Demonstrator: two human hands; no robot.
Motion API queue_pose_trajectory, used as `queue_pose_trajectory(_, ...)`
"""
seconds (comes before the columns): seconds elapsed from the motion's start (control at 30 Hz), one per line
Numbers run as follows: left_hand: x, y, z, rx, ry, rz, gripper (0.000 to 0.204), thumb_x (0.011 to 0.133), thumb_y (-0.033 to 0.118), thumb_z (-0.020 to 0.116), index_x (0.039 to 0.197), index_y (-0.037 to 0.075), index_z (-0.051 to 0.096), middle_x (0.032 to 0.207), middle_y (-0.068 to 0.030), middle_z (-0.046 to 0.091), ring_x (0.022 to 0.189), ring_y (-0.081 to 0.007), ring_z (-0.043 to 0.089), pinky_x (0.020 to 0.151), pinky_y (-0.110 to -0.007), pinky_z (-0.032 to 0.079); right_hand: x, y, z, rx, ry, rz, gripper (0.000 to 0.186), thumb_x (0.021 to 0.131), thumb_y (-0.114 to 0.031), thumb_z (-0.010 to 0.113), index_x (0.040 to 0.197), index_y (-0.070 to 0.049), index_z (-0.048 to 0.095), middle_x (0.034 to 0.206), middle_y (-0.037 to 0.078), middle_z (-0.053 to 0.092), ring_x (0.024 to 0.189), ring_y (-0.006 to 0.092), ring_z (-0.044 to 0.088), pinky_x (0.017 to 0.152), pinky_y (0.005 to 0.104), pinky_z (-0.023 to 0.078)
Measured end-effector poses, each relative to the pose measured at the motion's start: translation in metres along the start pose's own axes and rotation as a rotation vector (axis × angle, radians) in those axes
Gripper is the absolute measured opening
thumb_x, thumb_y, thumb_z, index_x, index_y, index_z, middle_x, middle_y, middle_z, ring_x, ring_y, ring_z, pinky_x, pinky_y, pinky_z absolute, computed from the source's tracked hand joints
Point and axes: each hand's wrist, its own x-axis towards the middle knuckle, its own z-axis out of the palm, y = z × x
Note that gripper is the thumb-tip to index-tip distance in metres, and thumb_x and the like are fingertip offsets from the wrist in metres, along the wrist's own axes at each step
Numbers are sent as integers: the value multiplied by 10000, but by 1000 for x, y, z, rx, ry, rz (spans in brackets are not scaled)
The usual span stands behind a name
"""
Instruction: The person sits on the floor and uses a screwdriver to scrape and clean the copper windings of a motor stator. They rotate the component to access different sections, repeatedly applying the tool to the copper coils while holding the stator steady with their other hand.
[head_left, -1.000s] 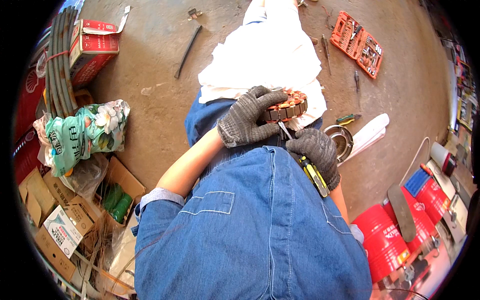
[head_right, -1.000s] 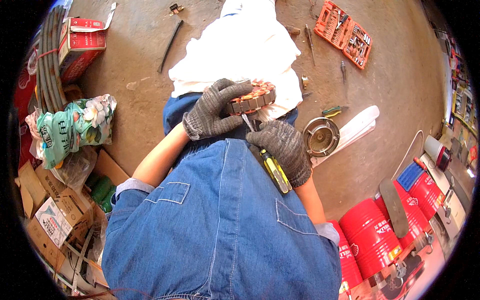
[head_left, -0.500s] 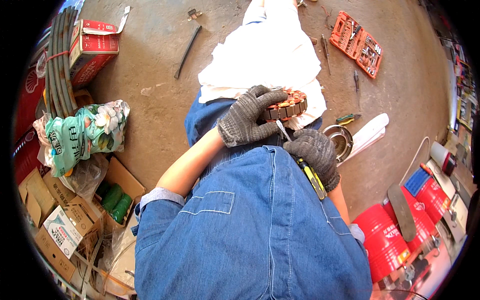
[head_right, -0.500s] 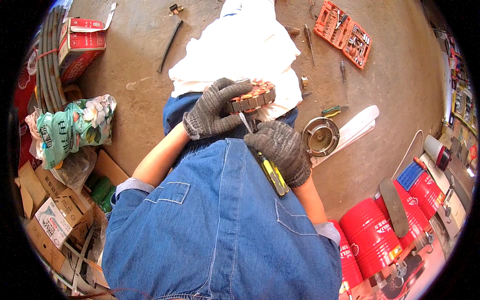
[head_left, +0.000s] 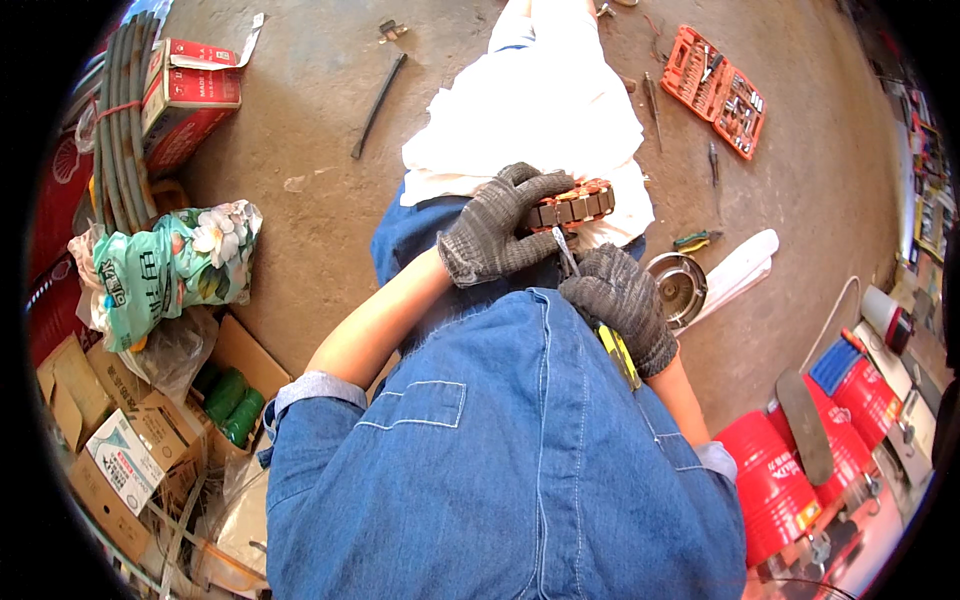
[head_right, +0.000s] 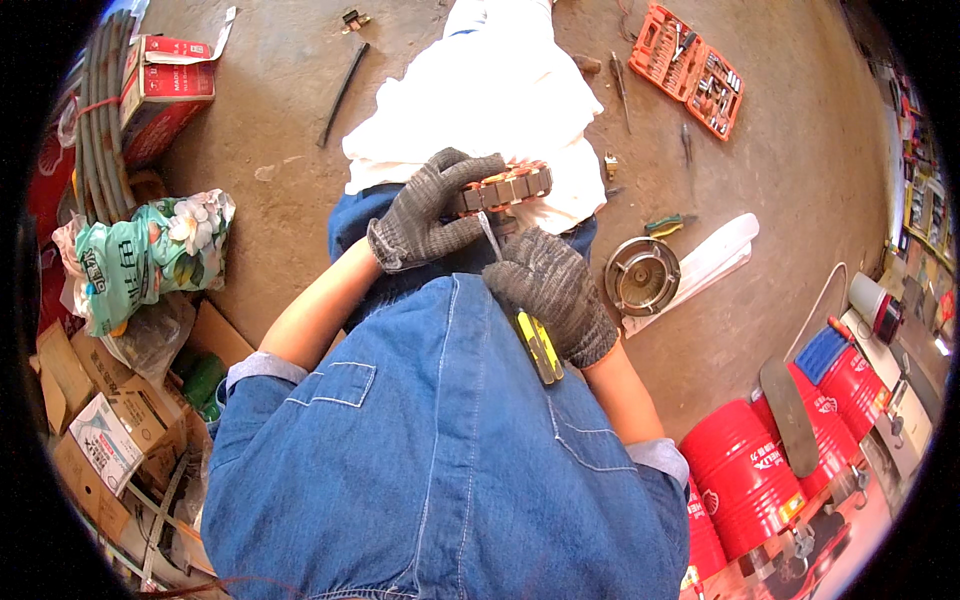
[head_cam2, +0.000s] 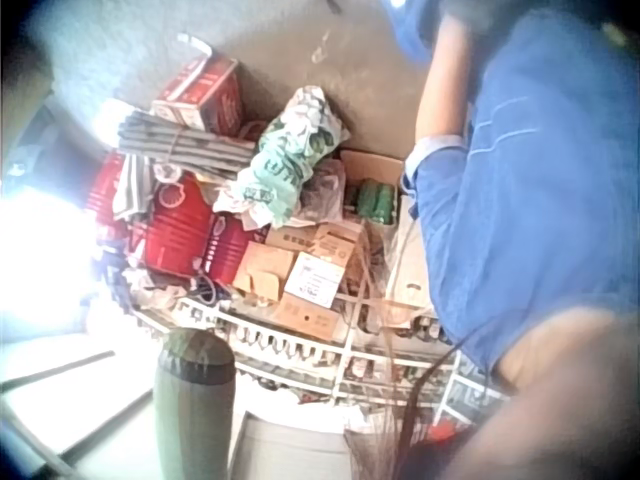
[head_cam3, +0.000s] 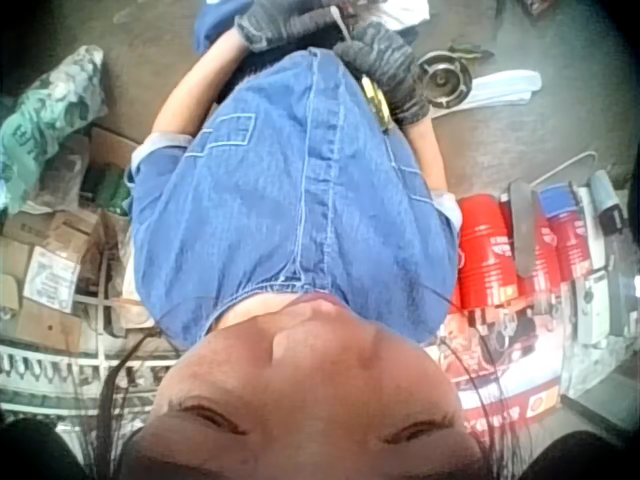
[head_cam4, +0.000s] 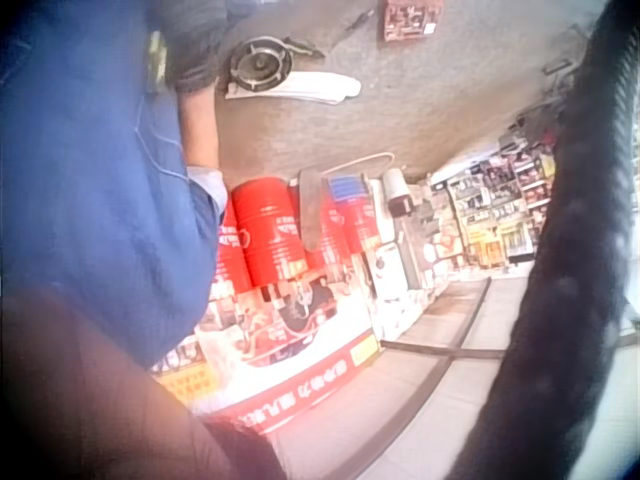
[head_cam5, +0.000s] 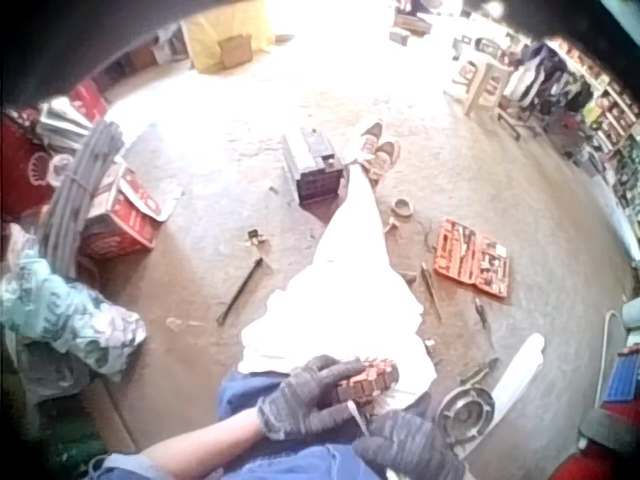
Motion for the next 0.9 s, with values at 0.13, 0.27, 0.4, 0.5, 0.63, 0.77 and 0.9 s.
queue_pose_trajectory(0.13,1,-6,-1,7,13,31,707,806,430,714,1378,66,514,1096,-164,543,1007,-307,561,940,-407,454,6,10,6,51,62,-70,198,728,-137,691,921,-166,656,905,82,646,871,298,636,733,425,498)
queue_pose_trajectory(0.27,2,-8,-2,-27,16,1,695,809,435,711,1362,59,522,1098,-161,543,1024,-300,557,941,-408,454,9,14,10,80,74,-86,198,731,-129,692,922,-160,650,923,81,658,897,299,640,766,423,498)
queue_pose_trajectory(0.4,3,-7,-4,-32,16,-8,686,813,432,711,1355,56,522,1107,-157,539,1036,-297,555,944,-405,453,10,17,13,63,78,-104,207,720,-124,703,916,-156,644,930,71,662,914,296,641,797,423,497)
queue_pose_trajectory(0.5,3,-11,-3,-23,31,9,678,819,417,711,1359,57,517,1112,-151,535,1035,-292,555,946,-401,454,17,16,10,72,71,-116,208,717,-120,707,912,-154,644,933,65,665,933,294,642,833,429,494)
queue_pose_trajectory(0.63,3,-12,-4,-25,42,22,668,823,395,716,1362,57,512,1112,-144,533,1030,-284,556,946,-399,455,19,17,11,84,74,-113,197,728,-119,697,914,-158,646,937,61,672,969,292,641,885,437,488)
queue_pose_trajectory(0.77,1,-15,-1,-25,66,4,672,809,380,730,1357,56,517,1112,-139,536,1026,-280,559,939,-395,460,18,22,17,61,81,-116,183,732,-144,693,908,-164,647,968,55,685,986,293,643,907,451,487)
queue_pose_trajectory(0.9,4,-8,2,7,84,-14,668,790,364,742,1347,62,530,1101,-145,549,1020,-286,569,927,-397,470,22,13,1,-58,56,-131,168,732,-172,690,895,-193,654,968,22,696,974,278,650,906,451,492)
